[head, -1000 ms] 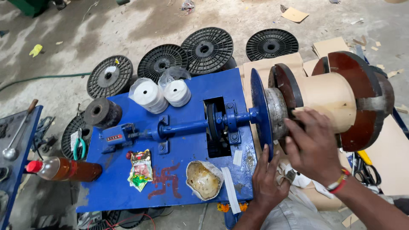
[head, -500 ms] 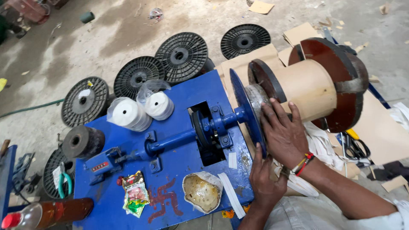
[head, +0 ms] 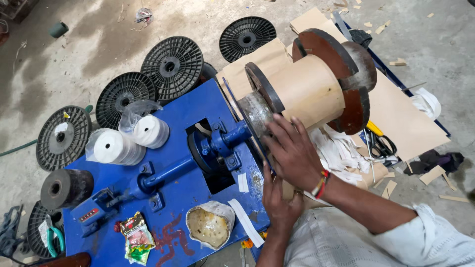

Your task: The person operates a blue winding machine to wrap white tape around a rotating cardboard cylinder. They repeatedly apply adhesive from a small container to the tape and cylinder, then guide the tape around the cylinder while it spins. The person uses a yellow utility knife to cut the tape and adjusts the cylinder's position on the machine.

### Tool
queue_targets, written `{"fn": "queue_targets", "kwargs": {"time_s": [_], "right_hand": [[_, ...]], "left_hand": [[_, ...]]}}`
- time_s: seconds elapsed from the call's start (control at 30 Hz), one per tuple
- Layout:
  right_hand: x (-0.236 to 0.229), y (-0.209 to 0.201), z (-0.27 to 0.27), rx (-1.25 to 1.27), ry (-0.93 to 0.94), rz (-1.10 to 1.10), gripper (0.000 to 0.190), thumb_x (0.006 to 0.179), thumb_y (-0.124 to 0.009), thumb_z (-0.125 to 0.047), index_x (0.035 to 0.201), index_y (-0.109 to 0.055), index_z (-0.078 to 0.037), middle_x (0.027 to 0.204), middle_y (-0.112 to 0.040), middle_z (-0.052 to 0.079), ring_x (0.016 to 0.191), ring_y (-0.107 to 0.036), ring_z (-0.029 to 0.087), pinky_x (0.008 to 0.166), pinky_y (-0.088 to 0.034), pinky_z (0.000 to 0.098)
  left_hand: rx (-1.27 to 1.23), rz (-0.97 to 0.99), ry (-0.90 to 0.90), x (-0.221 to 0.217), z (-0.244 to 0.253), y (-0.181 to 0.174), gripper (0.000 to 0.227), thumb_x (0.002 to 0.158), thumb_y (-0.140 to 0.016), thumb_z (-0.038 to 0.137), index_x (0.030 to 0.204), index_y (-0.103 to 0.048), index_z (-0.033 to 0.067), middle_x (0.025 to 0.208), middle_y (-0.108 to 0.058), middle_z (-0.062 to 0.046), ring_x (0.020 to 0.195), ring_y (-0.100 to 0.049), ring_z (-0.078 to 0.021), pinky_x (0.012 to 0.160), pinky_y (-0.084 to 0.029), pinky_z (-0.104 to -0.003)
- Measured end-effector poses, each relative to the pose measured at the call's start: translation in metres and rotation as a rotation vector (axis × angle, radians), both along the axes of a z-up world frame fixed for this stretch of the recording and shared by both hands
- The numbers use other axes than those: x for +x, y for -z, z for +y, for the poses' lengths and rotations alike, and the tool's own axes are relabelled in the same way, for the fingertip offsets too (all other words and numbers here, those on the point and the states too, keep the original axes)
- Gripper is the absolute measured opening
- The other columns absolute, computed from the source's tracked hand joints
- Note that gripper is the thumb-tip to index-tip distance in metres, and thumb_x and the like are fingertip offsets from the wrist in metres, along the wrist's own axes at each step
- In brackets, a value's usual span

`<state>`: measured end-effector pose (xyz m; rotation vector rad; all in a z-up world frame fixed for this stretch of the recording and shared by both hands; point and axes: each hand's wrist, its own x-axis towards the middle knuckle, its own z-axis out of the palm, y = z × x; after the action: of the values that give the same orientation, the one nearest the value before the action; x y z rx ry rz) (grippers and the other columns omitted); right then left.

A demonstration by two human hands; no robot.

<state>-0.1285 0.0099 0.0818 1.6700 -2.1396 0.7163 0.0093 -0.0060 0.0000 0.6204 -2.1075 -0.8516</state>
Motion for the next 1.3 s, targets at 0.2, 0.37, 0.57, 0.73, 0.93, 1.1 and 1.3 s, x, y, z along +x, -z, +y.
{"fn": "queue_targets", "kwargs": {"time_s": [0.2, 0.37, 0.57, 0.73, 0.93, 1.1, 1.3], "right_hand": [[-0.028, 0.127, 0.126, -0.112, -0.05, -0.457, 0.026, 0.084, -0.073, -0.011, 0.109, -0.069, -0.005, 0.113, -0.07, 0.012, 0.109, -0.069, 0.03, 0.098, -0.055, 0.042], [-0.138, 0.249, 0.191, 0.047, 0.573, -0.699, 0.041, 0.09, -0.071, -0.009, 0.129, -0.064, -0.011, 0.106, -0.075, 0.004, 0.093, -0.072, 0.025, 0.085, -0.058, 0.0382], [-0.19, 0.316, 0.177, 0.145, 0.552, -0.403, 0.048, 0.084, -0.071, -0.016, 0.131, -0.063, -0.015, 0.099, -0.074, 0.011, 0.088, -0.068, 0.032, 0.076, -0.057, 0.0447], [-0.207, 0.278, 0.163, 0.081, 0.623, -0.379, 0.026, 0.095, -0.071, -0.016, 0.121, -0.07, -0.016, 0.088, -0.071, 0.012, 0.082, -0.068, 0.031, 0.077, -0.057, 0.043], [-0.206, 0.141, 0.195, -0.18, 0.375, -0.294, 0.03, 0.096, -0.08, -0.005, 0.122, -0.066, -0.005, 0.099, -0.076, 0.005, 0.093, -0.074, 0.017, 0.08, -0.058, 0.0301], [-0.179, 0.041, 0.218, -0.17, 0.151, -0.287, 0.042, 0.09, -0.078, -0.004, 0.129, -0.065, -0.003, 0.099, -0.075, 0.012, 0.089, -0.076, 0.021, 0.074, -0.059, 0.028], [-0.127, 0.004, 0.22, -0.244, 0.134, -0.585, 0.049, 0.082, -0.077, 0.002, 0.127, -0.057, 0.003, 0.101, -0.076, 0.015, 0.087, -0.076, 0.016, 0.057, -0.051, 0.02]], "left_hand": [[0.001, -0.041, -0.071, 0.0, 0.01, 0.002, 0.059, 0.069, -0.077, 0.001, 0.126, -0.066, -0.0048, 0.15, -0.046, -0.037, 0.137, -0.053, -0.0499, 0.106, -0.053, -0.047], [-0.062, -0.097, -0.187, 0.015, 0.043, 0.002, 0.058, 0.066, -0.075, -0.001, 0.124, -0.067, -0.004, 0.136, -0.058, -0.029, 0.125, -0.061, -0.0443, 0.102, -0.052, -0.048], [0.061, -0.093, -0.19, 0.023, 0.068, 0.011, 0.059, 0.067, -0.067, -0.007, 0.125, -0.065, -0.0063, 0.123, -0.067, -0.025, 0.113, -0.07, -0.0379, 0.09, -0.06, -0.04], [0.161, -0.144, -0.187, 0.024, 0.066, 0.005, 0.059, 0.068, -0.064, -0.01, 0.126, -0.065, -0.0071, 0.118, -0.068, -0.024, 0.096, -0.077, -0.0313, 0.08, -0.064, -0.036], [0.15, -0.006, -0.09, 0.0, 0.064, -0.024, 0.048, 0.074, -0.081, -0.002, 0.121, -0.067, -0.0045, 0.108, -0.074, -0.02, 0.09, -0.079, -0.0275, 0.078, -0.064, -0.034], [0.273, 0.042, 0.281, -0.043, 0.056, -0.075, 0.042, 0.084, -0.079, 0.003, 0.125, -0.069, -0.0002, 0.117, -0.075, -0.019, 0.105, -0.079, -0.0276, 0.089, -0.063, -0.035], [0.429, 0.161, 0.622, -0.098, 0.053, -0.101, 0.062, 0.082, -0.077, 0.013, 0.137, -0.055, -0.0055, 0.131, -0.063, -0.024, 0.123, -0.062, -0.0331, 0.103, -0.049, -0.041]]}}
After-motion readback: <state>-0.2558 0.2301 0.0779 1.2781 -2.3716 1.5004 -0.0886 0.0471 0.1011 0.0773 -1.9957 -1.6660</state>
